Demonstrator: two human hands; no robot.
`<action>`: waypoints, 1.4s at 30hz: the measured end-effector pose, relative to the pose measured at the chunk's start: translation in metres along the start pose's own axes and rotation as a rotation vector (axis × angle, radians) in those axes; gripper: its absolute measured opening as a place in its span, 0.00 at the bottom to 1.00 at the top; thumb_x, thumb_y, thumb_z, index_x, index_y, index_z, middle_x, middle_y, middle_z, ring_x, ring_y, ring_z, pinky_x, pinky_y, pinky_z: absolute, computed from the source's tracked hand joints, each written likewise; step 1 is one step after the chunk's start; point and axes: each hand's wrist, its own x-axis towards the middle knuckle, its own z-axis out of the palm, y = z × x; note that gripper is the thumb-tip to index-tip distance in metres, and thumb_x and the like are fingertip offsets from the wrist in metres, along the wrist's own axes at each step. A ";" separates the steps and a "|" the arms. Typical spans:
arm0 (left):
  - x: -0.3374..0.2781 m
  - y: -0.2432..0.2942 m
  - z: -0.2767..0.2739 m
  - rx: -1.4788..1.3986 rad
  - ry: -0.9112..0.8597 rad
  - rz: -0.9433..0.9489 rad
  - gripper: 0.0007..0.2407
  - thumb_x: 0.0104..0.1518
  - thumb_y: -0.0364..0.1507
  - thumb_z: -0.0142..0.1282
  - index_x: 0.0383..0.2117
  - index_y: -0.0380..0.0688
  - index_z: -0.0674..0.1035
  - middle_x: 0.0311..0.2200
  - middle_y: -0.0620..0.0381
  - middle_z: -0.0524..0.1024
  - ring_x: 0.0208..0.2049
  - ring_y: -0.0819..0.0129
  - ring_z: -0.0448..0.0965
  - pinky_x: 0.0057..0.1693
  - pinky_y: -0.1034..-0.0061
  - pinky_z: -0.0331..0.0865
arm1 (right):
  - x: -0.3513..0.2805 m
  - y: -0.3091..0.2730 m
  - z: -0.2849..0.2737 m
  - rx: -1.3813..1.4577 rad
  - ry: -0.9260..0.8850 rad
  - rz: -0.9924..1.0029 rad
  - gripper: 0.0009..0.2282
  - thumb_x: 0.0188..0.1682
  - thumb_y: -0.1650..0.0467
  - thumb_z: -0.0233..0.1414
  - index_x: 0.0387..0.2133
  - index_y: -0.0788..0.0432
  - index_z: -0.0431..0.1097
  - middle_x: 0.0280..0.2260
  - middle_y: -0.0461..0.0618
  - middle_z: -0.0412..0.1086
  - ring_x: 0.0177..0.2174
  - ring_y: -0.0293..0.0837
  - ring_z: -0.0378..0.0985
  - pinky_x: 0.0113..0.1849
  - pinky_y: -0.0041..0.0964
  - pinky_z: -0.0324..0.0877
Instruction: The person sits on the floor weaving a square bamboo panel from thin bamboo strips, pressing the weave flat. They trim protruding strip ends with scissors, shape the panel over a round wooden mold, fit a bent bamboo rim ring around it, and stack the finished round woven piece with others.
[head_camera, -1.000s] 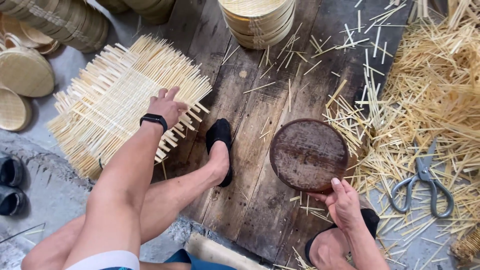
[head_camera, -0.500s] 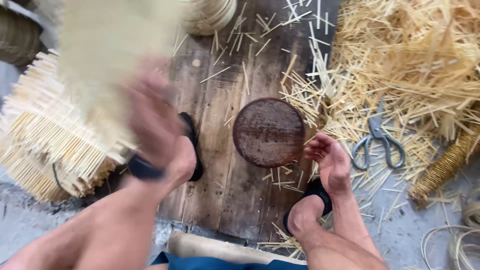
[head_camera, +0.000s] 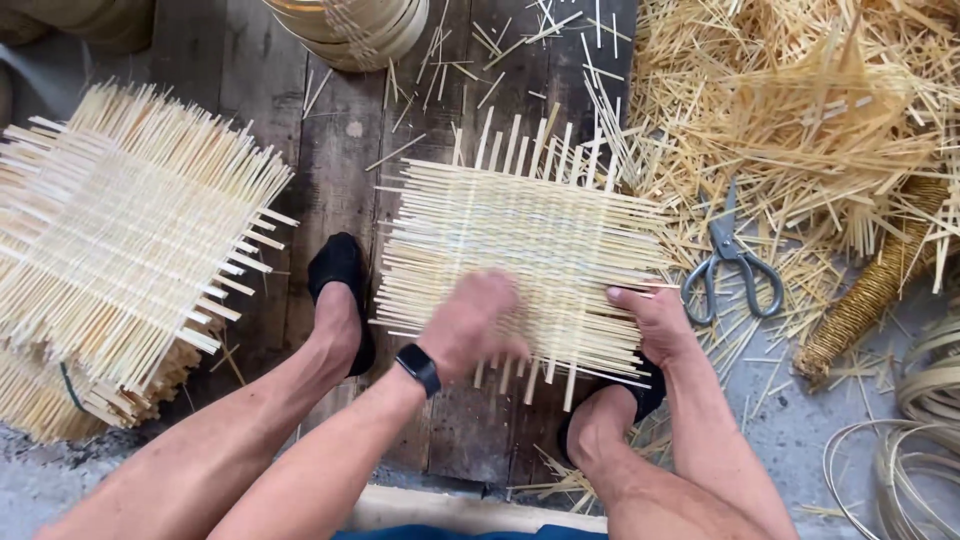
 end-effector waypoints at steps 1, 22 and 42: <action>0.001 -0.006 -0.007 0.022 0.036 -0.185 0.28 0.45 0.49 0.66 0.49 0.45 0.76 0.57 0.51 0.75 0.64 0.57 0.68 0.72 0.63 0.58 | -0.001 -0.005 -0.002 -0.011 0.013 0.018 0.19 0.41 0.76 0.60 0.48 0.65 0.71 0.42 0.51 0.77 0.39 0.44 0.80 0.43 0.42 0.77; 0.024 0.003 0.004 0.524 -0.276 -0.294 0.35 0.46 0.36 0.67 0.66 0.69 0.66 0.71 0.56 0.51 0.72 0.50 0.47 0.72 0.55 0.45 | -0.134 0.035 -0.223 -0.581 1.092 -0.371 0.13 0.51 0.72 0.59 0.47 0.65 0.69 0.38 0.52 0.74 0.37 0.43 0.79 0.39 0.37 0.75; 0.023 -0.017 0.010 0.610 -0.306 -0.270 0.43 0.33 0.52 0.67 0.65 0.77 0.64 0.72 0.61 0.50 0.72 0.58 0.44 0.72 0.59 0.42 | -0.307 -0.006 -0.240 -1.889 0.908 -0.073 0.08 0.47 0.68 0.57 0.39 0.50 0.81 0.35 0.50 0.79 0.38 0.50 0.79 0.50 0.46 0.67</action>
